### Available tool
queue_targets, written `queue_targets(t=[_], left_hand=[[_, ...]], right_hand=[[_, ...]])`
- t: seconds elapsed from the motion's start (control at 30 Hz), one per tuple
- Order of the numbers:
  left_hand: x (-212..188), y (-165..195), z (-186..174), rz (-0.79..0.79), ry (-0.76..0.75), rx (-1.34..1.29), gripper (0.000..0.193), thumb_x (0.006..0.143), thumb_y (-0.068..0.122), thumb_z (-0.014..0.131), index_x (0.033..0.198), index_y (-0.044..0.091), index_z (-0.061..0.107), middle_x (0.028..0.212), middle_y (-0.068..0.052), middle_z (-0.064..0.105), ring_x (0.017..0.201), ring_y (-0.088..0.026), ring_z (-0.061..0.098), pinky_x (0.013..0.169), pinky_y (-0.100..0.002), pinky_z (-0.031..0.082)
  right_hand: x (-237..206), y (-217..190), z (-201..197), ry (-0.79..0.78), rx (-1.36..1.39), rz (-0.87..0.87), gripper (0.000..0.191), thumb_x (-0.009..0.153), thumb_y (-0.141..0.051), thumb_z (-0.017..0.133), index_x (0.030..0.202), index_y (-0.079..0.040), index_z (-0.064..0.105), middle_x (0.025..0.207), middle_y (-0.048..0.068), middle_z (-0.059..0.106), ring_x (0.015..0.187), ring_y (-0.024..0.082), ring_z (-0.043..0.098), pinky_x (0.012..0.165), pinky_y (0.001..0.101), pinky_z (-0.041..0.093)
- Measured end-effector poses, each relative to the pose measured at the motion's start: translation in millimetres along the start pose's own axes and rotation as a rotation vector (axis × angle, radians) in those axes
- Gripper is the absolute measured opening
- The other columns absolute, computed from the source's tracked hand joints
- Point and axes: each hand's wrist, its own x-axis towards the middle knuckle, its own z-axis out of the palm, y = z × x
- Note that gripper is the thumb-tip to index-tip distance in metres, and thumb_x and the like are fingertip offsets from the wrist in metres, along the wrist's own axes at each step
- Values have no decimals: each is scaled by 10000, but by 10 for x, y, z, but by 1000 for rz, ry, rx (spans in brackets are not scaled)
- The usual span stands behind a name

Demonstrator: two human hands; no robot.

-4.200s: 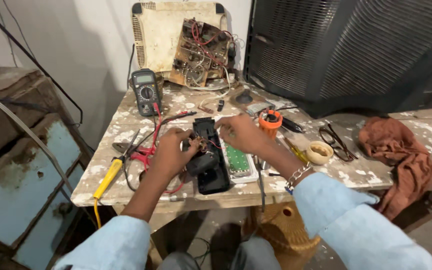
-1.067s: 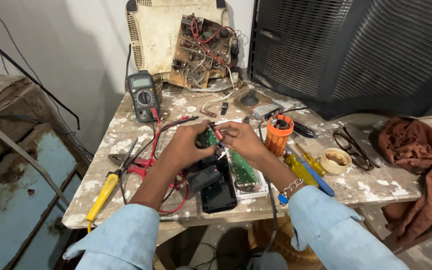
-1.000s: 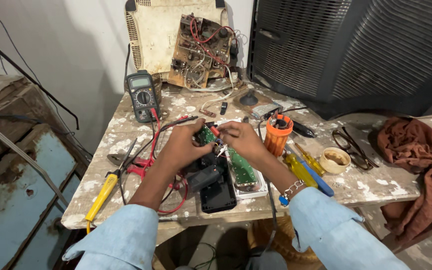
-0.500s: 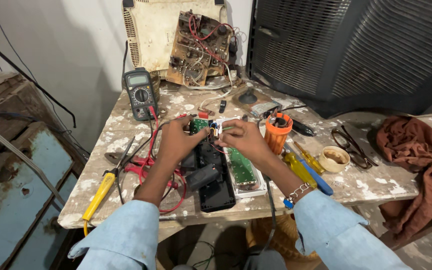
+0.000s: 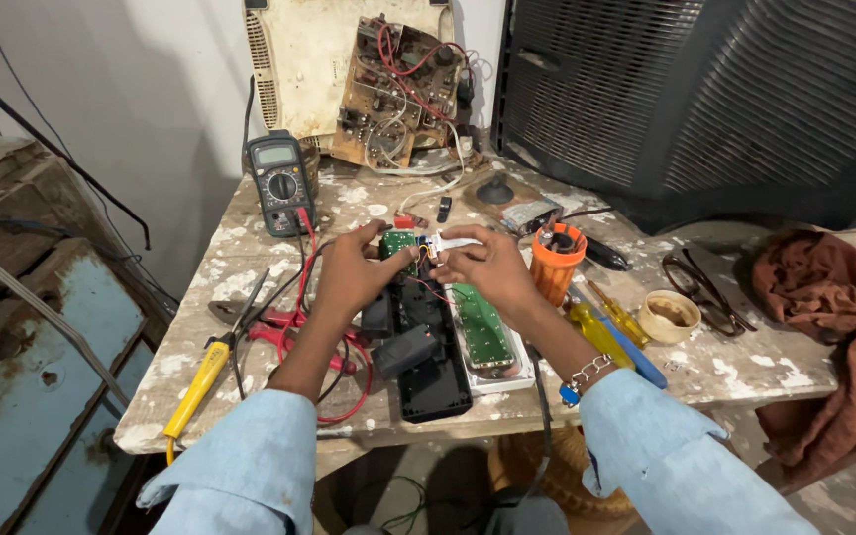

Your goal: The person tests a small circuit board with multimeter probes, then solders components on the board of a disassembled rechargeable LED light using a soldering iron. They reposition the board and housing, use a screwdriver on the assembly, and finish by handling a spool of solder wire.

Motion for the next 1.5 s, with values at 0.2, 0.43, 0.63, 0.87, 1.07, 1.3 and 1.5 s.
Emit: queue_targets(t=[0.2,0.43,0.63,0.87,1.07,1.3,1.5], left_hand=[[168,-244,50,180,-72,-18,831,674,276,906,1409,48,590,1104,-195,759,898,-204,757,784,-353,587],[239,-276,-22,10,-300,-125,950,689,-11,822,1548,159,455,1089,-104,751,788,-138,702,721,-281,590],[234,-299,-57,66,-271,-136,874,747,-27,772,1550,127,461,1008,-83,768,780,-107,700,725,-276,593],[232,-306,-21,105,-233,-166,832,769,-45,778,1526,68,453,1041,-98,769,862,-134,741,754,-275,608],[184,-366,51,132,-198,-229,777,782,-59,758,1504,26,485,1032,-141,755,918,-151,752,785,-280,619],[195,-432,82,40,-230,-207,753,811,-55,744,1513,31,485,1046,-153,740,946,-181,723,802,-300,603],[108,-457,68,71,-303,-321,838,771,-47,765,1533,43,430,1103,-149,739,1006,-169,735,853,-295,609]], right_hand=[[95,-23,0,9,-15,9,452,949,16,588,1398,-17,558,1038,204,727,885,250,766,821,337,641],[241,83,-26,43,-6,30,437,951,36,566,1385,-16,584,1034,161,716,858,234,757,788,329,635],[326,152,-29,71,-37,71,507,929,51,566,1423,-64,587,1031,170,709,823,203,716,726,309,588],[312,102,20,8,-22,89,546,931,36,569,1466,-57,522,1082,172,706,920,212,739,832,314,630],[253,92,133,-92,-248,-100,723,845,60,694,1511,-49,437,1204,130,702,969,136,702,831,280,596],[296,43,200,-91,-355,-112,687,850,10,709,1487,-34,456,1191,86,698,828,127,737,636,288,606],[393,102,150,-26,-313,-6,629,868,-70,748,1462,-49,542,1020,93,739,782,119,700,624,272,565]])
